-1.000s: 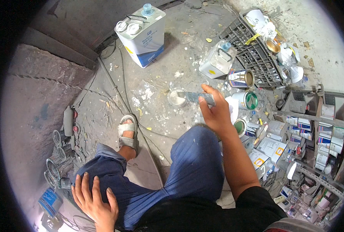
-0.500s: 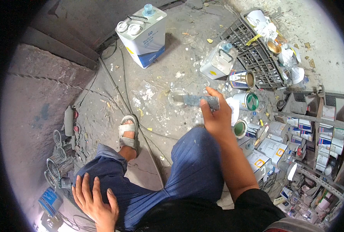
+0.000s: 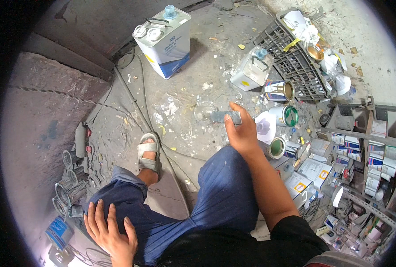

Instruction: The person prepares a paint sprayer, pours paint from a can into the sprayer cup, and then applies black paint to the hood of a car that is masked with plastic sheeting.

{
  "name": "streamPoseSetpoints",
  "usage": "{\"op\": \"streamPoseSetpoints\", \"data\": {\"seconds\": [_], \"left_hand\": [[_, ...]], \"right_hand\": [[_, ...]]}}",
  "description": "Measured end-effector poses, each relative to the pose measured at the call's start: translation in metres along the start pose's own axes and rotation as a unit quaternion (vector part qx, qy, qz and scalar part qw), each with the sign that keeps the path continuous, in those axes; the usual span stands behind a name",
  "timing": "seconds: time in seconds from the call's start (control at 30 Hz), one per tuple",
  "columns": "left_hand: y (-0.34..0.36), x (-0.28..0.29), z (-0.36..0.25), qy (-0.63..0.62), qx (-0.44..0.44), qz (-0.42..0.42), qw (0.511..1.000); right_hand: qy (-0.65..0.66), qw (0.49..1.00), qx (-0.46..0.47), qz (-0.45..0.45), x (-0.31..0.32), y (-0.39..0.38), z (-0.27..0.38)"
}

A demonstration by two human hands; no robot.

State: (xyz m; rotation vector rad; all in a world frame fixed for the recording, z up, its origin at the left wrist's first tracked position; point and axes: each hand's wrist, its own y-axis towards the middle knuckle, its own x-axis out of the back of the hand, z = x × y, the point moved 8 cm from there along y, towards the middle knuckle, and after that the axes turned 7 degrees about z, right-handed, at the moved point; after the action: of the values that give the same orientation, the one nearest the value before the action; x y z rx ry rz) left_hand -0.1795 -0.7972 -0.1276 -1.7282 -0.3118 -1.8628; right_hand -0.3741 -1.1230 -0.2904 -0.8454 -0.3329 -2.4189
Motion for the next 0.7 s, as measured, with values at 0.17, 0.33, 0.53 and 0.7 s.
{"op": "streamPoseSetpoints", "data": {"seconds": [0.17, 0.33, 0.53, 0.7], "left_hand": [[0.000, 0.000, 0.000, -0.004, 0.002, -0.003, 1.000], [0.001, 0.000, 0.001, -0.004, 0.006, -0.004, 1.000], [0.002, 0.000, -0.001, -0.004, -0.001, -0.001, 1.000], [0.001, 0.000, 0.000, -0.002, 0.001, 0.000, 1.000]], "right_hand": [[0.047, 0.999, -0.020, -0.011, 0.017, -0.004, 0.015], [0.044, 0.999, 0.030, 0.009, 0.037, 0.000, 0.039], [0.012, 0.999, -0.021, 0.022, 0.020, 0.008, 0.002], [0.003, 0.999, -0.048, 0.008, 0.000, -0.001, -0.008]]}}
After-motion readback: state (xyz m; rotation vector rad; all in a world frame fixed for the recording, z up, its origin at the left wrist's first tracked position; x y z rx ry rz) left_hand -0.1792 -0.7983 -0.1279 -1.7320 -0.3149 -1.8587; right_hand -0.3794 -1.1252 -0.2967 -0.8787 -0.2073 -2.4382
